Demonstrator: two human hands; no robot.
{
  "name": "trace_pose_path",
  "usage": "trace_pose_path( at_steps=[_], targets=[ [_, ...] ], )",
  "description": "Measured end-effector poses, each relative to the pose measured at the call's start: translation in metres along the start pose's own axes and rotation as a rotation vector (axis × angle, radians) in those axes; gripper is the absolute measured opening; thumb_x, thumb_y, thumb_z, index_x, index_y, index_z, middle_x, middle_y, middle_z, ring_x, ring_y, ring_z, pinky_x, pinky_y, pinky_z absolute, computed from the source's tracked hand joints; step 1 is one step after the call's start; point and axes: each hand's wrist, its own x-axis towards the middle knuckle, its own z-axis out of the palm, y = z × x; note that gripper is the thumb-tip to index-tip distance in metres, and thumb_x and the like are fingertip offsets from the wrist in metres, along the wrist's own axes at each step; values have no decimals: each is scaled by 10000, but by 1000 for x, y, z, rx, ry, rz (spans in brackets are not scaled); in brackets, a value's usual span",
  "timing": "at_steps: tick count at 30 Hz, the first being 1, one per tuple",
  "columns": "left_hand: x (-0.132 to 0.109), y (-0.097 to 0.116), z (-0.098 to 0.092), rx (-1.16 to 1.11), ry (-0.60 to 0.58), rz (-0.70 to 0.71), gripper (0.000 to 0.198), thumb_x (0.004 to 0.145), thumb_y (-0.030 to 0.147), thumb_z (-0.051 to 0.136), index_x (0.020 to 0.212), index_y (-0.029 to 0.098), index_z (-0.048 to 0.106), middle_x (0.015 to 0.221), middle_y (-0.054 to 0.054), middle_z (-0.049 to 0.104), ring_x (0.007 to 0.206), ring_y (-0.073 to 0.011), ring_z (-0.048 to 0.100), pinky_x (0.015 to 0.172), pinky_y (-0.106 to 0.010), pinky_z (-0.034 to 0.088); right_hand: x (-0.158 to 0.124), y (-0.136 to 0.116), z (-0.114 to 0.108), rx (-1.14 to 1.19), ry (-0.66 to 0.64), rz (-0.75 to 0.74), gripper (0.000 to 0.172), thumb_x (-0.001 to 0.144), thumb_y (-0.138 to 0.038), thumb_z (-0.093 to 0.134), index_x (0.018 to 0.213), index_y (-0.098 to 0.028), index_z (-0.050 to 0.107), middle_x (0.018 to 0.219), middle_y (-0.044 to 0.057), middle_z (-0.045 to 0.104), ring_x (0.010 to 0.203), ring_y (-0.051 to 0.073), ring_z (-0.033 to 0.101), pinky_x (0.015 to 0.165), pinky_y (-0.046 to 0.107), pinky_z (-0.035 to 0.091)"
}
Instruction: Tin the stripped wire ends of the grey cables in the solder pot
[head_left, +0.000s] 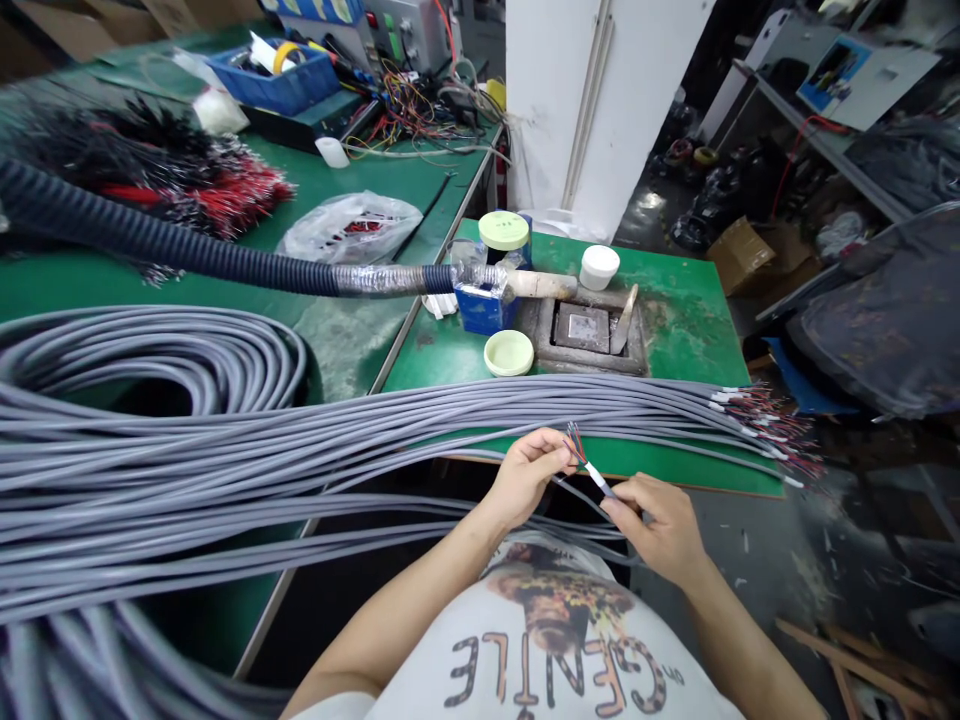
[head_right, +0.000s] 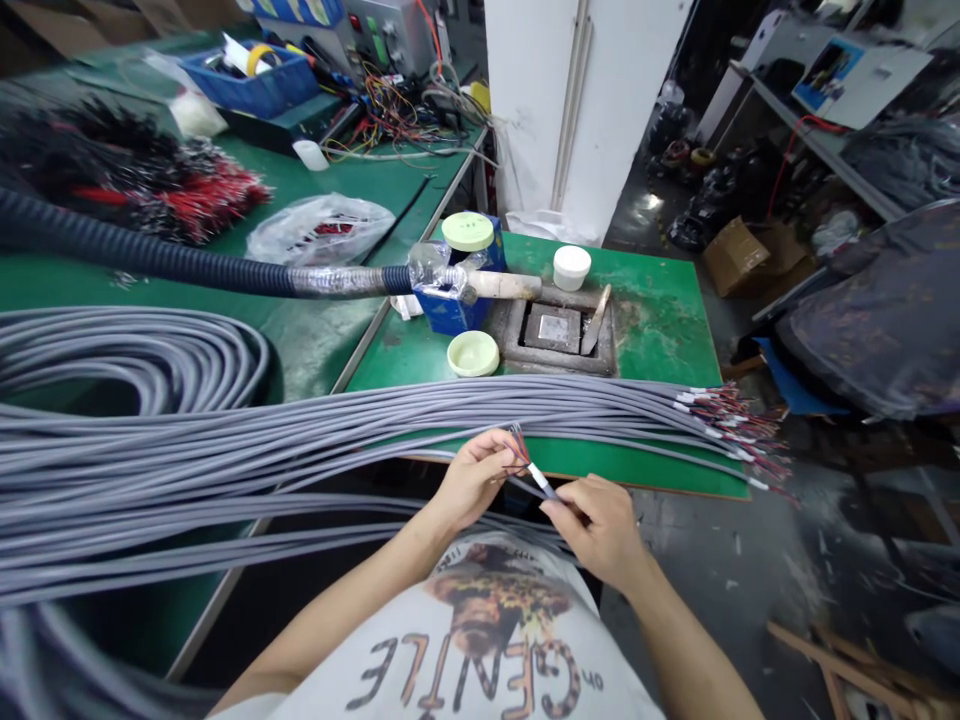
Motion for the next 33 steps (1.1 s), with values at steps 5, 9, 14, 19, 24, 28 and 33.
trace_pose_path(
  at_steps=[5,9,14,19,24,28,33],
  targets=[
    [1,7,2,21,28,32,213,664,299,782,746,146,659,666,-4,646,587,-87,566,615,-212,461,1,-2,1,-3,-14,11,172,860,-255,567,689,-237,564,522,-33,522,489,120,451,526,275,353],
    [1,9,2,69,46,49,232,662,328,777,736,145,654,633,0,627,569,-86,548,605,-213,459,1,-1,2,-12,-34,12,170,863,-265,564,695,-237,572,525,-33,528,495,118,461,532,274,355],
    [2,9,-2,126,23,84,221,667,321,774,749,149,663,631,6,630,567,-84,548,603,-211,457,0,0,4,-15,-50,4,182,867,-267,563,690,-222,566,526,-34,528,497,113,462,545,268,352],
    [3,11,-4,170,4,79,168,680,272,769,764,153,685,638,5,648,570,-85,558,603,-213,458,0,0,4,-4,-57,26,203,864,-277,564,672,-210,573,523,-34,525,499,108,455,551,260,353],
    [3,8,-1,150,31,89,174,688,286,762,742,143,679,660,-16,666,579,-94,562,597,-221,444,2,2,1,137,-155,213,148,847,-334,571,799,-211,637,574,-38,552,525,104,479,531,231,366],
    [2,2,5,158,31,89,172,703,294,751,751,142,688,665,-26,683,582,-104,581,619,-238,460,12,2,3,235,-188,330,272,798,-340,627,1042,-220,614,596,-60,539,531,101,462,524,218,369],
    [0,0,13,230,92,106,179,687,303,760,728,145,687,655,-17,688,595,-111,600,634,-243,484,27,-2,12,236,-131,334,368,787,-359,651,1118,-214,583,584,-63,505,530,98,464,524,214,377]
  ],
)
